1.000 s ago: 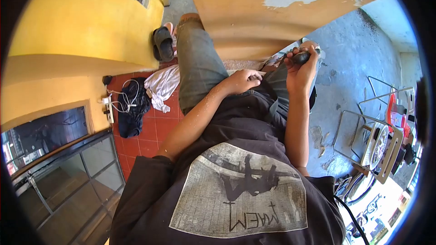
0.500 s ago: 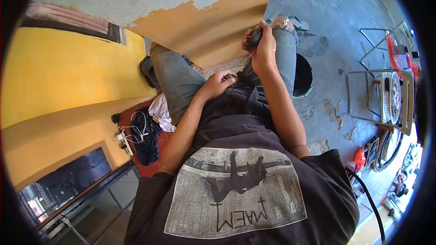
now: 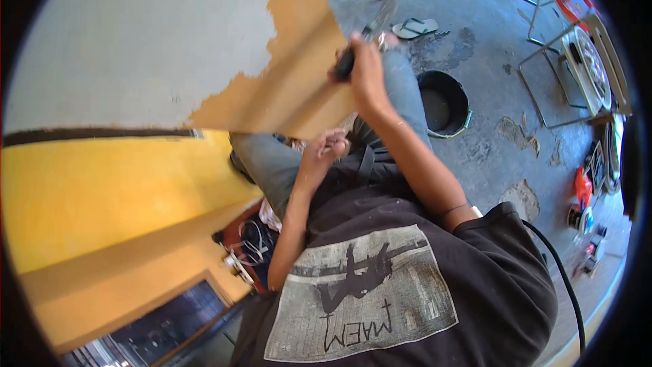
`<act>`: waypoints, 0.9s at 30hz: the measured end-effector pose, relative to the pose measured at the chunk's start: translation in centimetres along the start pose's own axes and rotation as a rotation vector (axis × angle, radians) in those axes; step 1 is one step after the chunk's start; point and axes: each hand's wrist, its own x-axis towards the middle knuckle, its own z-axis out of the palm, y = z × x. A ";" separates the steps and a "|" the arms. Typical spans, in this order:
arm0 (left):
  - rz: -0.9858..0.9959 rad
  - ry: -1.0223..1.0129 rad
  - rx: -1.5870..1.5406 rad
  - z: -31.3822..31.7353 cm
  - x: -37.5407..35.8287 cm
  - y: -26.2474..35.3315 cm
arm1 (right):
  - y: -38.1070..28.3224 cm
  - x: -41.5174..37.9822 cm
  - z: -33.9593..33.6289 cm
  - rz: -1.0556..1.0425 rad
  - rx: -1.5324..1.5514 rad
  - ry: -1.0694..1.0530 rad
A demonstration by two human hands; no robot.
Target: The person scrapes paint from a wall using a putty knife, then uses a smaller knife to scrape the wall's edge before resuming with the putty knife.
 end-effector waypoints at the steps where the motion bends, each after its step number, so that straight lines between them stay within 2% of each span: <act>1: 0.022 0.080 -0.026 1.3 -1.3 3.4 | 2.1 0.4 -0.9 0.000 -0.023 0.039; 3: 0.110 -0.108 -0.196 3.0 -3.7 8.4 | 7.9 2.4 -4.4 -0.056 -0.321 0.083; 4: 0.258 -0.225 -0.012 3.3 -4.9 10.8 | 8.0 2.4 -5.1 0.046 -0.325 0.071; 5: 0.327 -0.325 0.129 4.1 -6.5 14.5 | 8.1 2.3 -5.6 0.146 -0.333 0.048; 6: 0.505 -0.522 0.186 4.9 -7.0 17.8 | 8.7 2.8 -6.3 0.182 -0.349 0.054; 7: 0.540 -0.615 0.086 6.3 -8.5 20.3 | 9.6 3.5 -6.8 0.223 -0.365 0.056; 8: 0.679 -0.727 0.006 7.5 -9.3 22.0 | 10.4 4.2 -7.2 0.253 -0.348 0.060; 10: 0.835 -0.849 -0.272 10.4 -10.1 25.4 | 10.9 4.8 -7.4 0.274 -0.297 0.047; 11: 0.860 -0.820 -0.218 11.7 -10.6 25.5 | 11.1 4.8 -7.4 0.265 -0.261 0.033; 14: 1.077 -0.699 -0.673 14.5 -12.1 24.8 | 11.9 5.6 -8.2 0.290 -0.279 0.012; 15: 1.109 -0.694 -0.615 13.6 -11.7 26.3 | 12.1 5.6 -8.2 0.293 -0.252 0.006; 17: 1.203 -0.921 -0.323 12.3 -10.8 29.7 | 11.7 5.3 -7.9 0.272 -0.262 -0.005; 18: 1.201 -0.808 -0.447 13.4 -11.7 28.9 | 11.8 5.6 -8.0 0.272 -0.262 -0.001; 20: 1.226 -0.797 -0.474 14.8 -12.6 28.0 | 11.9 5.5 -7.8 0.279 -0.244 0.008; 22: 1.252 -0.825 -0.511 14.9 -13.1 28.9 | 12.8 6.2 -8.5 0.273 -0.191 -0.040; 24: 1.105 -0.922 -0.455 14.5 -14.1 31.0 | 13.5 6.8 -8.9 0.259 -0.204 -0.042; 27: 1.131 -0.981 -0.369 14.9 -14.6 31.4 | 17.2 9.2 -10.3 0.161 -0.273 -0.012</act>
